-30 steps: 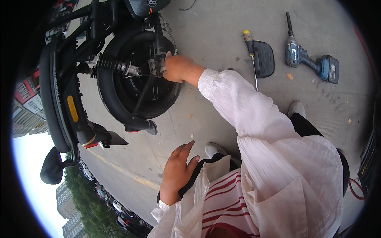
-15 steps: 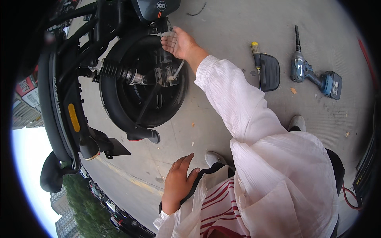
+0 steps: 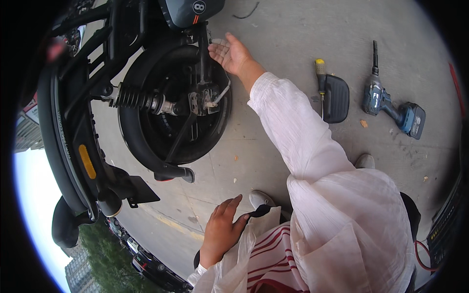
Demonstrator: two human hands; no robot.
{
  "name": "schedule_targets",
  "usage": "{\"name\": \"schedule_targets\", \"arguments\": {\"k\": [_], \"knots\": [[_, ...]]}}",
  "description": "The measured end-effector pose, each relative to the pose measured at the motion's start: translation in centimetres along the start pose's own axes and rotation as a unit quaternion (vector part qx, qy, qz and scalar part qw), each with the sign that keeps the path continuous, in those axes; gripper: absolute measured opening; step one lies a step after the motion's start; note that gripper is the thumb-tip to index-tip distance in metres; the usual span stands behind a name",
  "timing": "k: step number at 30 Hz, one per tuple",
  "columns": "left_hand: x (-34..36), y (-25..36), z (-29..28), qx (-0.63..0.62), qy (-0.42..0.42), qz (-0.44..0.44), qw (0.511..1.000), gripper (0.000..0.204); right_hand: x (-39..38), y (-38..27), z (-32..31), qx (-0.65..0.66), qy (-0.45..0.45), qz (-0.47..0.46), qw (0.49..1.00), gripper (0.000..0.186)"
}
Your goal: The person works on the rear wheel area of an electric scooter, using a wrench and screwdriver to loosen and remove fasteners. They remove a plastic cover and continue adjusting components near the brake and suspension. The scooter remains upright throughout the process.
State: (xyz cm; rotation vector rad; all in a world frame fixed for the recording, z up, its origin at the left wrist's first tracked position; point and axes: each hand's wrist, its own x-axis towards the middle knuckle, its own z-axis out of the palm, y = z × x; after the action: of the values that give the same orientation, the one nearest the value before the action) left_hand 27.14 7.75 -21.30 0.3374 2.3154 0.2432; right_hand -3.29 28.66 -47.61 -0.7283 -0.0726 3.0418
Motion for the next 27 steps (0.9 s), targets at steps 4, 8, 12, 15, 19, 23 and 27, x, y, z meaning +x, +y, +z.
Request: {"name": "schedule_targets", "arguments": {"k": [4, 8, 12, 15, 19, 23, 27], "knots": [[-0.3, 0.0, 0.1, 0.004, -0.003, -0.023, 1.0, 0.05, -0.3, -0.8, 2.3, 0.098, 0.003, -0.104, 0.99, 0.051], [0.0, 0.5, 0.1, 0.012, 0.009, -0.009, 1.0, 0.05, -4.9, -1.0, 1.3, -0.009, -0.163, 0.125, 0.979, 0.045], [0.3, 1.0, 0.3, 0.011, -0.004, 0.004, 1.0, 0.05, -5.4, 0.0, 1.2, -0.323, 0.055, -0.035, 0.944, 0.037], [0.2, 1.2, 0.8, 0.015, 0.003, 0.0, 1.0, 0.05, -5.2, -0.5, 0.9, -0.272, 0.023, -0.03, 0.962, 0.04], [-0.2, 1.7, 1.3, 0.013, -0.002, 0.001, 1.0, 0.049, -5.3, 0.7, 0.9, -0.313, -0.078, 0.066, 0.944, 0.052], [-0.5, 2.2, 1.1, 0.017, 0.028, 0.018, 0.999, 0.048, -5.6, 0.5, 0.2, -0.587, 0.151, -0.233, 0.761, 0.052], [-1.0, 2.6, 1.5, 0.018, 0.027, 0.016, 0.999, 0.049, -9.8, 2.9, -3.3, -0.573, 0.195, -0.235, 0.761, 0.031]]}}
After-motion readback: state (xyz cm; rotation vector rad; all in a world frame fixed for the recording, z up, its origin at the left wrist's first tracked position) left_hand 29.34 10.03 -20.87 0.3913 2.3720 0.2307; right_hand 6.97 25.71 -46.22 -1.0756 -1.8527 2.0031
